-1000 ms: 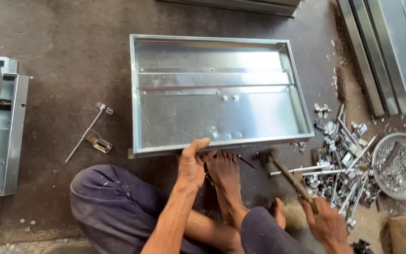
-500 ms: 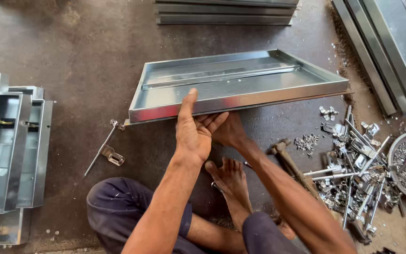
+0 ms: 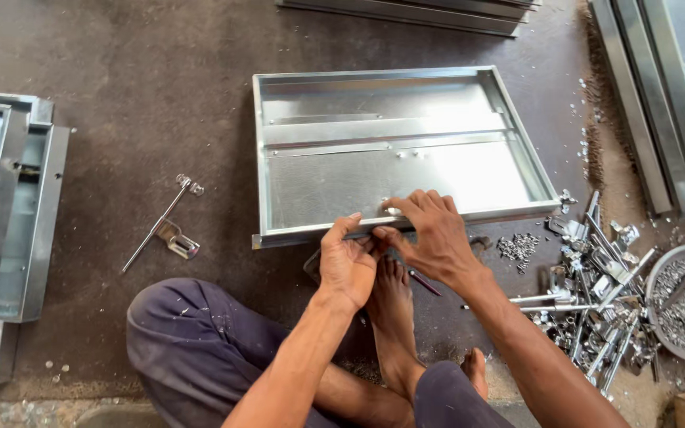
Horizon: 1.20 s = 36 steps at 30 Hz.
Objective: The person assembles metal boxes by hand, using a hammer to secure hinges and latches onto the metal panels.
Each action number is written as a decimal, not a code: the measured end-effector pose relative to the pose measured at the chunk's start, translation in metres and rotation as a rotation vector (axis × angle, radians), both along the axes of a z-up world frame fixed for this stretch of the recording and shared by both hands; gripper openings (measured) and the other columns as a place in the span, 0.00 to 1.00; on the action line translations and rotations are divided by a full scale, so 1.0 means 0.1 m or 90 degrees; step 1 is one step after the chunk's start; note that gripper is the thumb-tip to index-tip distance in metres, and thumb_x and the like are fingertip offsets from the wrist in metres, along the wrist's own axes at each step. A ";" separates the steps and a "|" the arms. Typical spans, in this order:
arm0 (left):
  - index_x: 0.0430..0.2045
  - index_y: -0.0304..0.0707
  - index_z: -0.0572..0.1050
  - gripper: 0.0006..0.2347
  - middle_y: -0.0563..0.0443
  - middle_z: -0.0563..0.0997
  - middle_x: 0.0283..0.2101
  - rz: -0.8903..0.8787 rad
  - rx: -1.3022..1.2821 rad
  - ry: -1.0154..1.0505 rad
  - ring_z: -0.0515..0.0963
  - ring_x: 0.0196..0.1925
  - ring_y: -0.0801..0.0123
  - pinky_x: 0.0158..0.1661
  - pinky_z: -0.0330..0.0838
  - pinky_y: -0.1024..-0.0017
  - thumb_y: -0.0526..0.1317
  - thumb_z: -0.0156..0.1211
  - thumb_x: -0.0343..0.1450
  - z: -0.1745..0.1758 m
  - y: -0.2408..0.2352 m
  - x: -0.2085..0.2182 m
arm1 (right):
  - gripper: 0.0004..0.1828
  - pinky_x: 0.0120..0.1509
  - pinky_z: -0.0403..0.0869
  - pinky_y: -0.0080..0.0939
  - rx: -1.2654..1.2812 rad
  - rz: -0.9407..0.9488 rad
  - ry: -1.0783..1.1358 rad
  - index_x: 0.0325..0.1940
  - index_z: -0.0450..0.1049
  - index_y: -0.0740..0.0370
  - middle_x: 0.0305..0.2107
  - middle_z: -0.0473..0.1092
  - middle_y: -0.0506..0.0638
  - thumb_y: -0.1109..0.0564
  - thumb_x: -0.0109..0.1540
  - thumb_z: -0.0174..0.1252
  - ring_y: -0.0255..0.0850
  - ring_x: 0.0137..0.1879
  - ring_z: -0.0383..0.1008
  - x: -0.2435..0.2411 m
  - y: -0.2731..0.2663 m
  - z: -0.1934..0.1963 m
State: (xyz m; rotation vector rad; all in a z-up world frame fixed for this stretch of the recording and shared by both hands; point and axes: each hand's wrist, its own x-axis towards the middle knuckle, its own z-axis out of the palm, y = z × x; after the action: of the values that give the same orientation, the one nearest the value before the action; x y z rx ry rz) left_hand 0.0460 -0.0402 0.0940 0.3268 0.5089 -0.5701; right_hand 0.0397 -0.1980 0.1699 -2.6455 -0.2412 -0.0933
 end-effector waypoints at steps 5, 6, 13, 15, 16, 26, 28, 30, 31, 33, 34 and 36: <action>0.43 0.31 0.73 0.15 0.45 0.80 0.40 0.010 0.042 -0.026 0.78 0.44 0.62 0.54 0.71 0.62 0.46 0.58 0.71 0.33 0.05 0.16 | 0.25 0.47 0.64 0.48 -0.043 -0.021 0.083 0.53 0.79 0.56 0.30 0.71 0.48 0.39 0.59 0.68 0.42 0.37 0.67 0.18 0.04 0.07; 0.44 0.33 0.73 0.16 0.46 0.80 0.40 0.007 0.055 -0.041 0.78 0.45 0.62 0.55 0.70 0.61 0.46 0.58 0.70 0.42 0.05 0.22 | 0.23 0.48 0.64 0.48 -0.035 -0.023 0.057 0.51 0.80 0.56 0.29 0.70 0.48 0.40 0.59 0.68 0.42 0.37 0.66 0.25 -0.01 0.06; 0.52 0.24 0.69 0.25 0.38 0.75 0.51 -0.028 -0.071 -0.074 0.75 0.56 0.57 0.61 0.69 0.60 0.53 0.53 0.73 0.70 0.25 0.27 | 0.19 0.49 0.63 0.47 -0.011 -0.024 0.002 0.46 0.81 0.55 0.30 0.72 0.48 0.42 0.59 0.67 0.41 0.39 0.66 0.36 0.00 -0.01; 0.55 0.23 0.67 0.27 0.38 0.72 0.54 -0.013 -0.073 -0.031 0.73 0.59 0.57 0.61 0.68 0.59 0.53 0.50 0.72 0.76 0.28 0.12 | 0.20 0.49 0.64 0.47 -0.003 -0.023 0.023 0.47 0.81 0.55 0.31 0.72 0.49 0.41 0.59 0.67 0.42 0.40 0.67 0.23 0.08 -0.04; 0.52 0.22 0.69 0.26 0.38 0.75 0.52 -0.060 0.005 -0.028 0.75 0.58 0.57 0.60 0.71 0.60 0.53 0.50 0.72 0.82 0.31 0.03 | 0.20 0.49 0.64 0.48 -0.005 -0.027 0.055 0.48 0.81 0.55 0.31 0.72 0.49 0.41 0.59 0.67 0.42 0.39 0.67 0.15 0.11 -0.08; 0.60 0.28 0.68 0.32 0.32 0.77 0.56 -0.197 1.153 -0.342 0.77 0.55 0.48 0.52 0.73 0.50 0.54 0.64 0.67 1.10 1.41 1.04 | 0.29 0.63 0.62 0.55 -0.065 0.000 -0.203 0.60 0.75 0.61 0.45 0.73 0.61 0.43 0.60 0.62 0.54 0.56 0.70 -0.41 0.05 -0.37; 0.63 0.30 0.63 0.39 0.28 0.71 0.62 -0.390 0.875 -0.086 0.74 0.60 0.42 0.56 0.71 0.43 0.61 0.62 0.63 0.70 1.55 1.24 | 0.35 0.65 0.62 0.56 -0.005 -0.138 -0.167 0.62 0.67 0.69 0.47 0.70 0.63 0.41 0.61 0.63 0.56 0.59 0.66 -0.83 -0.20 -0.33; 0.65 0.26 0.63 0.45 0.25 0.67 0.66 -0.461 0.748 -0.048 0.68 0.63 0.34 0.61 0.64 0.37 0.64 0.64 0.60 0.32 1.60 1.27 | 0.31 0.70 0.63 0.57 -0.085 -0.273 -0.023 0.67 0.69 0.67 0.54 0.70 0.58 0.45 0.66 0.59 0.50 0.63 0.67 -1.36 -0.49 -0.38; 0.66 0.24 0.59 0.47 0.23 0.61 0.69 -0.467 0.754 -0.066 0.60 0.67 0.34 0.62 0.56 0.35 0.65 0.65 0.60 0.19 1.61 1.30 | 0.34 0.63 0.64 0.55 -0.209 -0.308 0.081 0.62 0.70 0.66 0.51 0.71 0.60 0.41 0.60 0.62 0.51 0.57 0.68 -1.58 -0.62 -0.48; 0.68 0.19 0.52 0.52 0.22 0.49 0.73 -0.492 0.761 -0.106 0.44 0.75 0.34 0.65 0.42 0.31 0.67 0.67 0.61 0.03 1.51 1.23 | 0.34 0.55 0.66 0.52 -0.353 -0.357 0.191 0.57 0.72 0.65 0.48 0.72 0.61 0.38 0.57 0.63 0.50 0.51 0.69 -1.98 -0.83 -0.68; 0.65 0.17 0.56 0.52 0.20 0.54 0.70 -0.486 0.779 -0.109 0.50 0.72 0.34 0.63 0.46 0.31 0.67 0.69 0.60 0.03 1.45 1.18 | 0.31 0.55 0.66 0.50 -0.370 -0.364 0.195 0.57 0.72 0.63 0.48 0.72 0.59 0.39 0.59 0.61 0.48 0.51 0.69 -2.13 -0.90 -0.74; 0.59 0.12 0.62 0.50 0.17 0.63 0.65 -0.470 0.822 -0.115 0.61 0.68 0.35 0.59 0.55 0.31 0.66 0.73 0.59 0.13 1.36 1.11 | 0.27 0.50 0.69 0.46 -0.343 -0.414 0.293 0.61 0.71 0.59 0.44 0.74 0.55 0.40 0.65 0.56 0.45 0.45 0.72 -2.29 -0.98 -0.76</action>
State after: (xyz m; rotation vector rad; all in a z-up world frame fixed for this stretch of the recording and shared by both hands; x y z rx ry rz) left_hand 0.1574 0.0961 0.1071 1.8316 0.5185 -0.8496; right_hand -0.1894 -0.2956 0.0942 -3.0541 0.8593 0.4220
